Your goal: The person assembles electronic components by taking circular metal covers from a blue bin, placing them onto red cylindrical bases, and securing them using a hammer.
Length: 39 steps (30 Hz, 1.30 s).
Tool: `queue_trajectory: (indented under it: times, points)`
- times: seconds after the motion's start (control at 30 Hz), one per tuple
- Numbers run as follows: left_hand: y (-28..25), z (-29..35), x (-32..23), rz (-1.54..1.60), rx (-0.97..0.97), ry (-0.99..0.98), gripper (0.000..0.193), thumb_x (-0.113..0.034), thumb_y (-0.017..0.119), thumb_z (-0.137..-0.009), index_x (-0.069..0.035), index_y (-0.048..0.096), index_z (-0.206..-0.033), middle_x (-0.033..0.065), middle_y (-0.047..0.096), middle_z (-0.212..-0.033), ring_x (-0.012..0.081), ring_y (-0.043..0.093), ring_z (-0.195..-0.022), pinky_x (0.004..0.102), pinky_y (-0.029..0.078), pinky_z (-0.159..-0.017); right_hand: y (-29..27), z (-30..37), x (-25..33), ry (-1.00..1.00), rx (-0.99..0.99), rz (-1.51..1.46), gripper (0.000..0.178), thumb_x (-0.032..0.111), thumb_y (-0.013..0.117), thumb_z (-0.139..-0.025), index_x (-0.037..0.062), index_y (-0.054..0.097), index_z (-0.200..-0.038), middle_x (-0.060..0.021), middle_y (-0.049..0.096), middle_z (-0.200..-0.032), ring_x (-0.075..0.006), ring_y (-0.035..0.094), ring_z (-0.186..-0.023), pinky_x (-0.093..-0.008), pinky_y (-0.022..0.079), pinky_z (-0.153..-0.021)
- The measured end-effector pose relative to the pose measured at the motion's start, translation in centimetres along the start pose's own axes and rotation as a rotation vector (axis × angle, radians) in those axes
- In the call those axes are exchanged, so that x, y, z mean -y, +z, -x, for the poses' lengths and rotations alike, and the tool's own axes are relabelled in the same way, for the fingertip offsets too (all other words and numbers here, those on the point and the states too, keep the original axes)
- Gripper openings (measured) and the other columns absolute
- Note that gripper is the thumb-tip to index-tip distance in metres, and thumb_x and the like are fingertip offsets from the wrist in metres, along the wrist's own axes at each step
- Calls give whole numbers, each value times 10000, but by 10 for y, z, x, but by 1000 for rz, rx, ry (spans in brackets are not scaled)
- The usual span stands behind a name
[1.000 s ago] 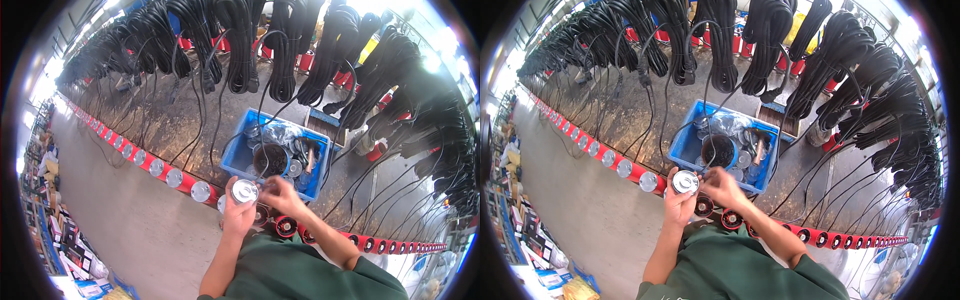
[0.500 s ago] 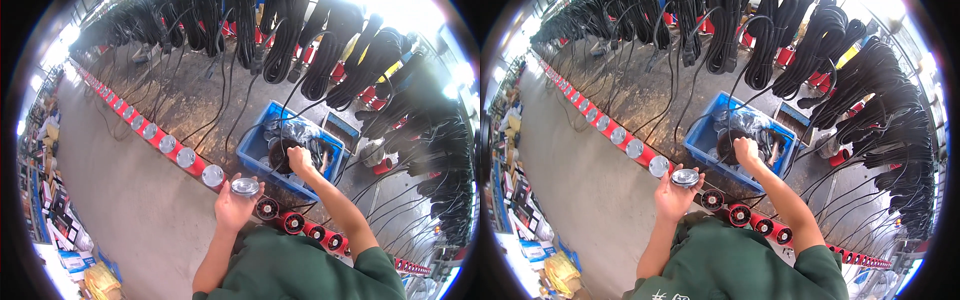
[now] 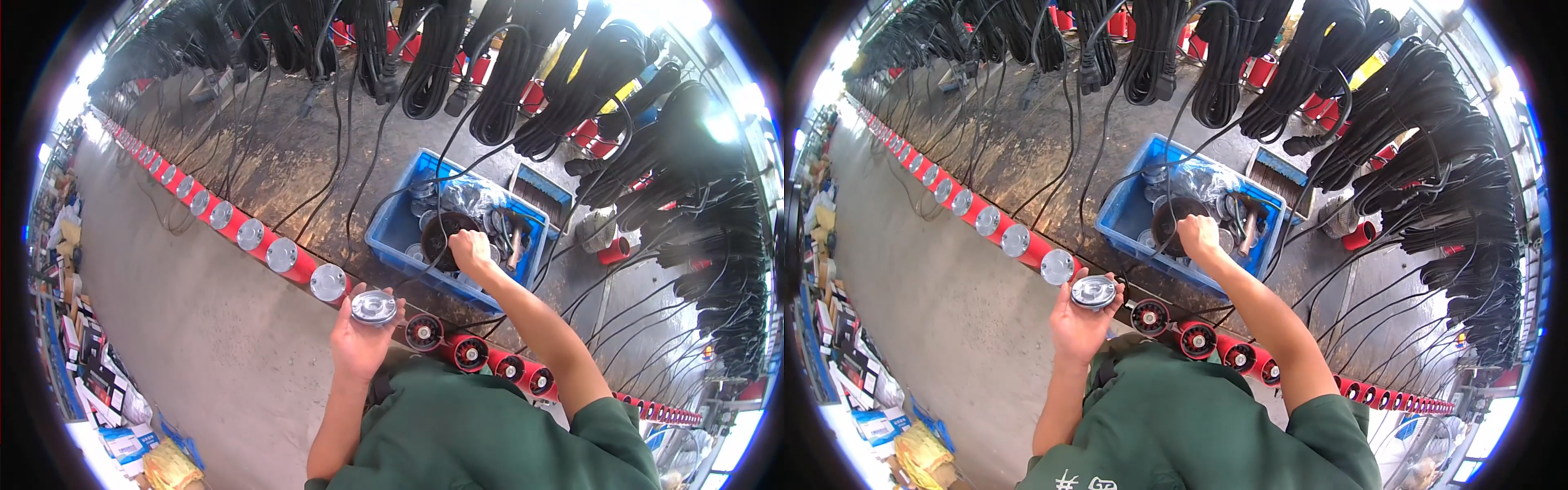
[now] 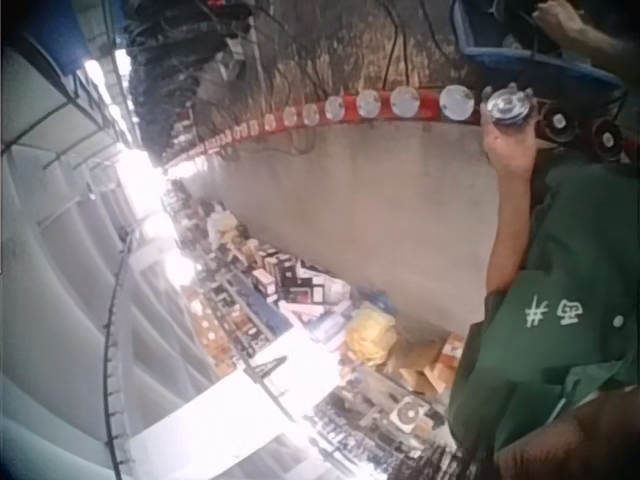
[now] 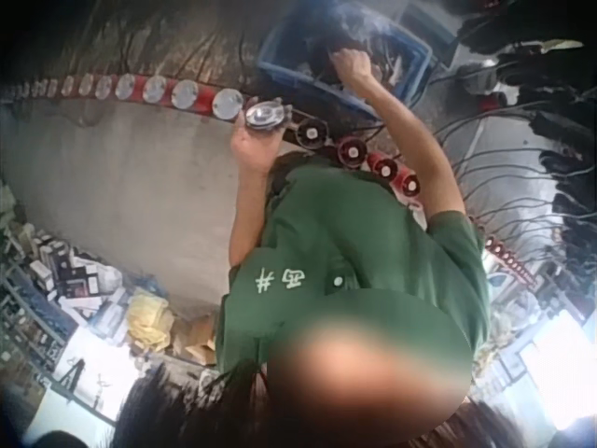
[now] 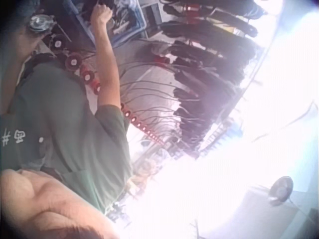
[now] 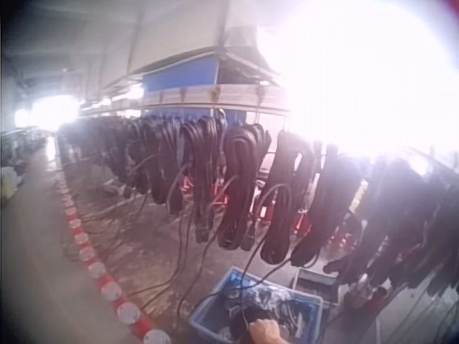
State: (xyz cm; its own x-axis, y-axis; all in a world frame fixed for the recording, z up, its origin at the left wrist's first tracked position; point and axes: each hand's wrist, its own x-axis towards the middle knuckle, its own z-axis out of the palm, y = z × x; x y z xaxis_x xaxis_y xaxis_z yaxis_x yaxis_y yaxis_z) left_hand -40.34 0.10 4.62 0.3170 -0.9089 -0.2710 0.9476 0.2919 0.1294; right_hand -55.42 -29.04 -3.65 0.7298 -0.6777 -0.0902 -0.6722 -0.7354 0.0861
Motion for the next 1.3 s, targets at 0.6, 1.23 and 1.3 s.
queue_trajectory:
  times: [0.6,1.23,1.3]
  points:
    - [-20,42,-15,-117,-175,38,423,-305,596,-1072,-101,591,-1443,277,604,-1437,475,632,-1243,573,513,-1055,-82,156,51,217,12,-1151,124,96,770,-910,-15,752,-964,-106,780,-932,-192,752,-728,-320,597,-700]
    - [-22,44,-8,-155,-182,0,399,-245,606,-1063,-120,564,-1439,266,631,-1395,475,657,-1192,566,544,-1022,-48,167,87,-375,-296,-694,294,141,866,-755,85,742,-1016,-39,776,-1055,-245,721,-909,-372,611,-760]
    - [-24,45,-7,-129,-167,-9,400,-221,603,-1065,-136,546,-1452,262,635,-1391,492,663,-1185,569,555,-1027,-52,167,88,-355,-278,-695,335,148,874,-748,83,741,-1049,-48,774,-1045,-251,721,-904,-376,611,-761]
